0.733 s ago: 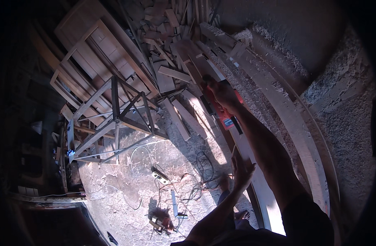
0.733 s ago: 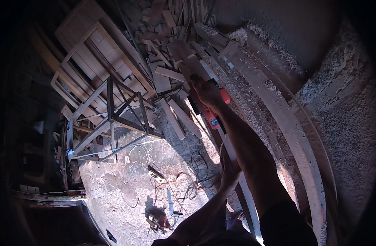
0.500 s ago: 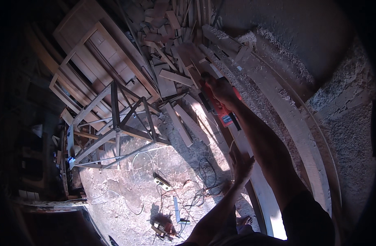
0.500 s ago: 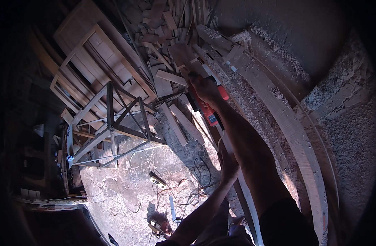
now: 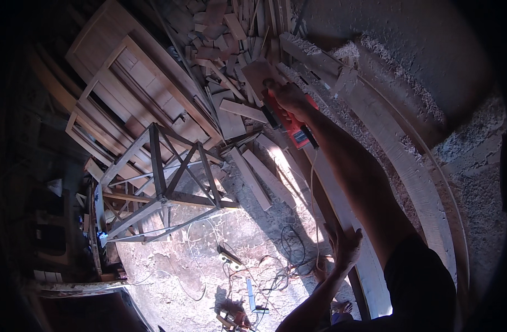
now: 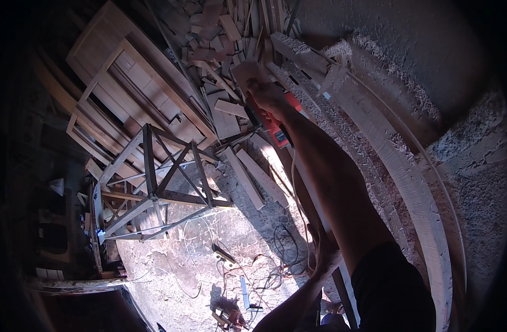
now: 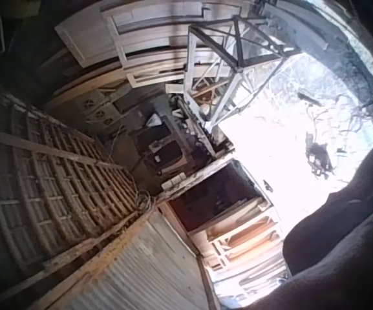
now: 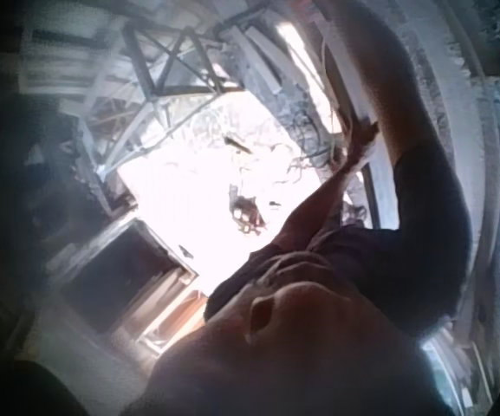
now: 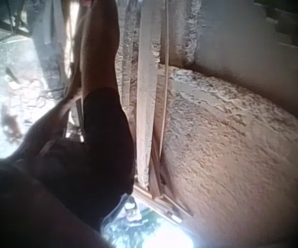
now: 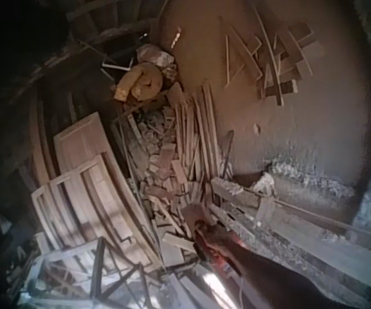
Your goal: The person uses a circular saw to cut a long wooden plank into smaller pieces. They position the wood, make cuts, and handle the resulting pieces in a cluttered workshop.
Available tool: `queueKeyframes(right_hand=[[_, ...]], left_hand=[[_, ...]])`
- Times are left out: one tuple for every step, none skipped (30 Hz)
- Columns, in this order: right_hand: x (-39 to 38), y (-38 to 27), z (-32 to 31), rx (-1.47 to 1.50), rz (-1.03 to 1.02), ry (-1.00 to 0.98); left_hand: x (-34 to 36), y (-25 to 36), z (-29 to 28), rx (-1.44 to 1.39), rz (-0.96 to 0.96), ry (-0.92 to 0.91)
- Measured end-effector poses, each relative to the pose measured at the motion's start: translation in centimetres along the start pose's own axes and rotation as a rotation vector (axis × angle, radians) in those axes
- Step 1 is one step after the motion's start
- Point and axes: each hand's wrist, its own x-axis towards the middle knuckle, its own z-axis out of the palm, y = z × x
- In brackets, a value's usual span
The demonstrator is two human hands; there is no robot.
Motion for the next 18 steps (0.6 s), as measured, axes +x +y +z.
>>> queueKeyframes(right_hand=[[1.2, -0.6, 0.5, 0.008, -0.013, -0.022], [2.5, -0.3, -1.0, 0.004, -0.042, 0.016], [3.3, -0.6, -0.4, 0.014, -0.068, 0.015], [3.5, -0.3, -0.1, 0.023, -0.094, 0.018], [3.1, 0.0, 0.1, 0.028, -0.139, -0.004], [2.5, 0.5, 0.1, 0.031, -0.183, -0.023], [2.0, 0.1, -0.1, 0.029, -0.242, -0.044], [0.9, 0.2, -0.2, -0.011, -0.326, 0.02], [-0.2, 0.7, 0.1, -0.054, -0.422, 0.081], [-1.8, 1.5, -0.5, -0.101, -0.518, 0.156], [-3.5, 2.4, -1.3, -0.159, -0.608, 0.237], [-6.1, 3.9, -2.0, -0.207, -0.694, 0.309], [-10.2, 4.7, -1.2, -0.142, -0.555, 0.227], [-14.2, 5.6, -1.3, -0.149, -0.481, 0.184], [-18.1, 7.1, -1.6, -0.033, -0.427, 0.114], [-22.3, 8.8, -2.0, -0.007, -0.496, 0.152], [-26.8, 10.7, -3.0, 0.072, -0.501, 0.13], [-31.8, 12.6, -4.5, 0.089, -0.457, 0.124]], left_hand=[[0.0, -2.2, 2.0, 0.157, 0.044, -0.039], [-0.3, -2.2, 2.9, 0.19, 0.088, -0.074], [-0.3, -2.5, 2.9, 0.24, 0.106, -0.08], [-0.2, -3.0, 2.9, 0.293, 0.128, -0.087], [0.0, -3.4, 3.2, 0.265, 0.128, -0.07], [-0.1, -3.7, 3.4, 0.256, 0.128, -0.055], [0.1, -4.1, 3.7, 0.248, 0.129, -0.032], [0.1, -4.4, 3.9, 0.259, 0.129, -0.011], [0.7, -5.0, 4.3, 0.237, 0.123, -0.005], [1.2, -5.2, 4.8, 0.21, 0.128, -0.011], [1.5, -5.1, 5.7, 0.178, 0.133, -0.019], [1.3, -4.6, 5.6, 0.114, 0.138, -0.038], [1.4, -4.8, 4.4, 0.068, 0.123, -0.032], [1.4, -4.7, 3.4, 0.017, 0.116, -0.029], [-0.1, -5.2, 2.8, -0.023, 0.117, -0.026], [-2.5, -6.3, 2.0, -0.073, 0.106, -0.011], [-6.4, -7.5, 2.2, -0.124, 0.09, -0.007], [-10.5, -8.7, 2.4, -0.164, 0.068, -0.003]])
